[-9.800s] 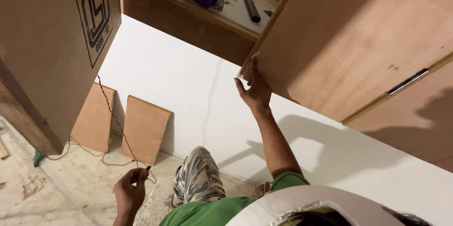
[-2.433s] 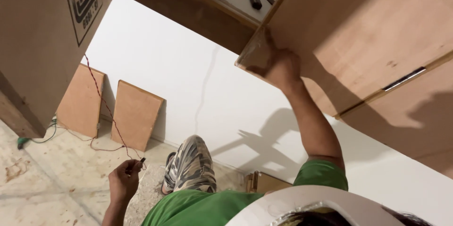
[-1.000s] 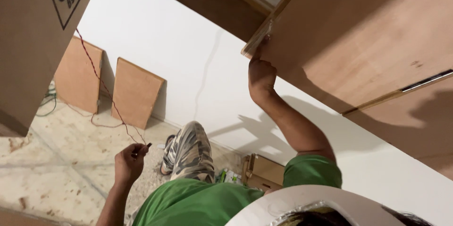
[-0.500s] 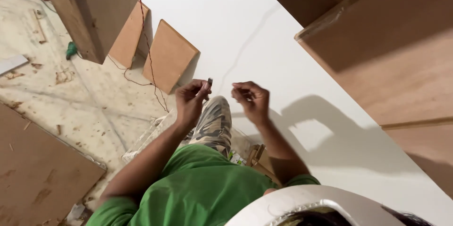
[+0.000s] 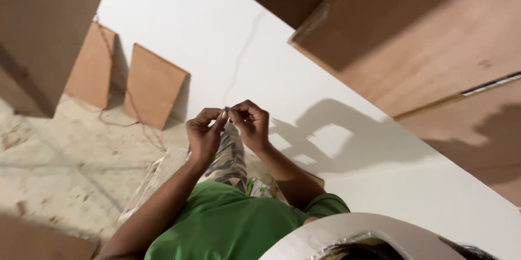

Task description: The person places a purple container on a shelf, then uses a small metal tool to adjust a hinge on a wooden cabinet door. The person repeatedly aligns and tightens the hinge while holding the door steady.

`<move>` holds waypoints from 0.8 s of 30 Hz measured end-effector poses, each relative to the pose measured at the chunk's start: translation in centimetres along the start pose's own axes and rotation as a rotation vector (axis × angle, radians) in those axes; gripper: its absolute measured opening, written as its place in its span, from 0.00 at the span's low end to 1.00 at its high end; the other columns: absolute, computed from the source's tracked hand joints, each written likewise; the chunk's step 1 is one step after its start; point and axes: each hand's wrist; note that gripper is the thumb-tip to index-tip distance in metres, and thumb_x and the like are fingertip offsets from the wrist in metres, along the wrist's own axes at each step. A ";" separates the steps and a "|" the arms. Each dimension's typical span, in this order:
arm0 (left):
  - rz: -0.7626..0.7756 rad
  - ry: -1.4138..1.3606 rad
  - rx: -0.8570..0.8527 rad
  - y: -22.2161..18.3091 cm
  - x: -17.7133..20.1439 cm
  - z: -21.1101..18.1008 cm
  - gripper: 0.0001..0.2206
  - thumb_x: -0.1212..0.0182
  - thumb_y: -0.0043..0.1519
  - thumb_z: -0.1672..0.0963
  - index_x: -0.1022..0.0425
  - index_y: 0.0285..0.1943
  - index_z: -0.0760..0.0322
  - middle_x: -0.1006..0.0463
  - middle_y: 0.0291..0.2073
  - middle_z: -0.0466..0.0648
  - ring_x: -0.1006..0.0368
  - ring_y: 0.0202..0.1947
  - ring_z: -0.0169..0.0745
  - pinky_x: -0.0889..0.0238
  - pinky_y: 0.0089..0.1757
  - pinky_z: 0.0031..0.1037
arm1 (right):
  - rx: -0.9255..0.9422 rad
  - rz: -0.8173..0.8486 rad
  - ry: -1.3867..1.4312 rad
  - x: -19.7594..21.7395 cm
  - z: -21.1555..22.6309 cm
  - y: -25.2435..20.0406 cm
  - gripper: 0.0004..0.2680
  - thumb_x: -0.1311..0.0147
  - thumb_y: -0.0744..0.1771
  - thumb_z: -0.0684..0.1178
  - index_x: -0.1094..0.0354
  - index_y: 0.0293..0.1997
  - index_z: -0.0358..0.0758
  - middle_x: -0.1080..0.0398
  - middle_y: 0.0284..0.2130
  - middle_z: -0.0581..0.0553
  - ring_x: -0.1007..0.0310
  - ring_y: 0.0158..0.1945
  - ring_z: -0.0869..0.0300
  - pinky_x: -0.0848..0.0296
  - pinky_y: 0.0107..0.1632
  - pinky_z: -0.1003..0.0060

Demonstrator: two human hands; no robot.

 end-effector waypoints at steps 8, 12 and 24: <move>0.087 0.182 0.099 -0.6 1.8 -2.2 0.14 0.39 0.64 0.57 0.23 0.57 0.69 0.18 0.46 0.51 0.20 0.43 0.34 0.23 0.42 0.24 | 0.734 -0.193 -0.937 13.6 8.1 14.9 0.04 0.42 0.64 0.34 0.32 0.38 0.34 0.28 0.36 0.42 0.28 0.37 0.55 0.29 0.37 0.64; -0.051 0.186 0.234 -1.0 3.6 -0.1 0.14 0.38 0.65 0.56 0.21 0.56 0.71 0.16 0.40 0.54 0.20 0.39 0.36 0.25 0.39 0.24 | 0.797 -0.211 -1.430 16.4 12.6 19.8 0.04 0.46 0.68 0.35 0.28 0.45 0.35 0.29 0.38 0.40 0.27 0.40 0.50 0.25 0.39 0.58; -0.195 0.178 0.231 -1.3 6.1 1.9 0.14 0.35 0.66 0.55 0.19 0.53 0.74 0.16 0.38 0.55 0.21 0.36 0.34 0.27 0.39 0.24 | 0.938 -0.092 -1.754 17.4 10.0 20.4 0.05 0.46 0.74 0.42 0.29 0.54 0.32 0.30 0.42 0.39 0.26 0.44 0.50 0.23 0.42 0.59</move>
Point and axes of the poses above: each hand's wrist, its own y-axis towards the middle knuckle, its own x-axis out of the back of the hand, z = x × y
